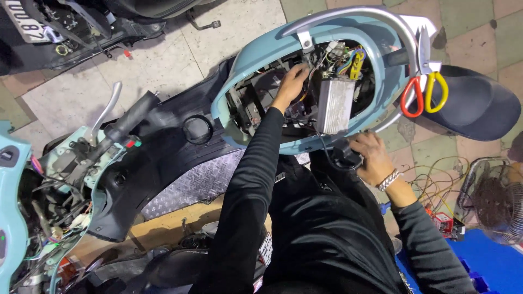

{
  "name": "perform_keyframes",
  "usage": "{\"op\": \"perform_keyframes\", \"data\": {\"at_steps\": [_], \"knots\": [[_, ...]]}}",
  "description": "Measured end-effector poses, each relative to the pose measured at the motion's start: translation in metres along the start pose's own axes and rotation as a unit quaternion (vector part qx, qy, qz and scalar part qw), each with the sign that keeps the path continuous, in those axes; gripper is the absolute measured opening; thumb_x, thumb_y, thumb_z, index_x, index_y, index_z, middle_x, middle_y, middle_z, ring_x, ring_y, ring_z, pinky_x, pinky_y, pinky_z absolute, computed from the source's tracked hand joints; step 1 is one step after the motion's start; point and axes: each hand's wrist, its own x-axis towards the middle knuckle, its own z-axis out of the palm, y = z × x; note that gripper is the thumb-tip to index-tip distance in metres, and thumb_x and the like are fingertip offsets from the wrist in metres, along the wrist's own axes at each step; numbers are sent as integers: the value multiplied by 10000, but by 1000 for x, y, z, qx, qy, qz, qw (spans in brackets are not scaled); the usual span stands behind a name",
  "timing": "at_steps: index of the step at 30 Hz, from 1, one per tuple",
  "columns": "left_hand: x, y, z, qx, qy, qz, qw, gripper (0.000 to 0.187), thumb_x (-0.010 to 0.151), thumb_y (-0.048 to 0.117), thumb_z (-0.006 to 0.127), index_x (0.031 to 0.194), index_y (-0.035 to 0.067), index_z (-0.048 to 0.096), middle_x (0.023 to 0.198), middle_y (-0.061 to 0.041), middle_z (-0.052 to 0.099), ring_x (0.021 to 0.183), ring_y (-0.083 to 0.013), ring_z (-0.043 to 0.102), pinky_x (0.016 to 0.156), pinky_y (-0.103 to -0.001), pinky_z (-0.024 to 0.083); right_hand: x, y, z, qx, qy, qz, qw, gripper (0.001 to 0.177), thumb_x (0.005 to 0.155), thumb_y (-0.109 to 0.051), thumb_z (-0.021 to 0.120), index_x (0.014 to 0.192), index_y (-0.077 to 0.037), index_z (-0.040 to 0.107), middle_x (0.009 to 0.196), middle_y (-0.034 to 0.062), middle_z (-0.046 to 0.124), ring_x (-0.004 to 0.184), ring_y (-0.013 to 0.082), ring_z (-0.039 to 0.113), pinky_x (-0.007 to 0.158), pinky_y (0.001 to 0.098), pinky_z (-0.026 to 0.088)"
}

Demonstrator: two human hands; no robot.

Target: The person works on the exposed wiring and components under the seat of a light blue scooter. They connect wires, handle a silver heat sink, and use a multimeter to test electrical connections. The person continues to adjust and organize wires within the compartment.

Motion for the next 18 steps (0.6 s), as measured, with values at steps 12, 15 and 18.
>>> {"op": "perform_keyframes", "data": {"at_steps": [12,15,18], "knots": [[-23,13,-24,-54,-74,-148,985,914,955,677,515,1562,16,341,1382,-245,636,1248,-323,664,1073,-459,513,88,59,-47,-227,-41,-197,953,145,867,-264,691,993,-330,714,1421,11,601,1437,268,491,1163,461,387],[-41,13,-29,-75,-93,-164,979,691,1014,450,483,1503,-35,431,1418,-264,610,1219,-319,692,1054,-414,511,100,92,-35,-221,-82,-201,951,191,849,-290,738,1034,-332,760,1434,40,610,1439,289,488,1161,458,417],[-33,-25,-25,-167,-57,-123,977,503,936,222,683,1375,-7,593,1258,-187,709,1085,-249,753,922,-305,552,107,124,-22,-204,-57,-243,947,144,967,-305,600,1023,-310,733,1408,55,597,1423,286,500,1167,424,420]]}}
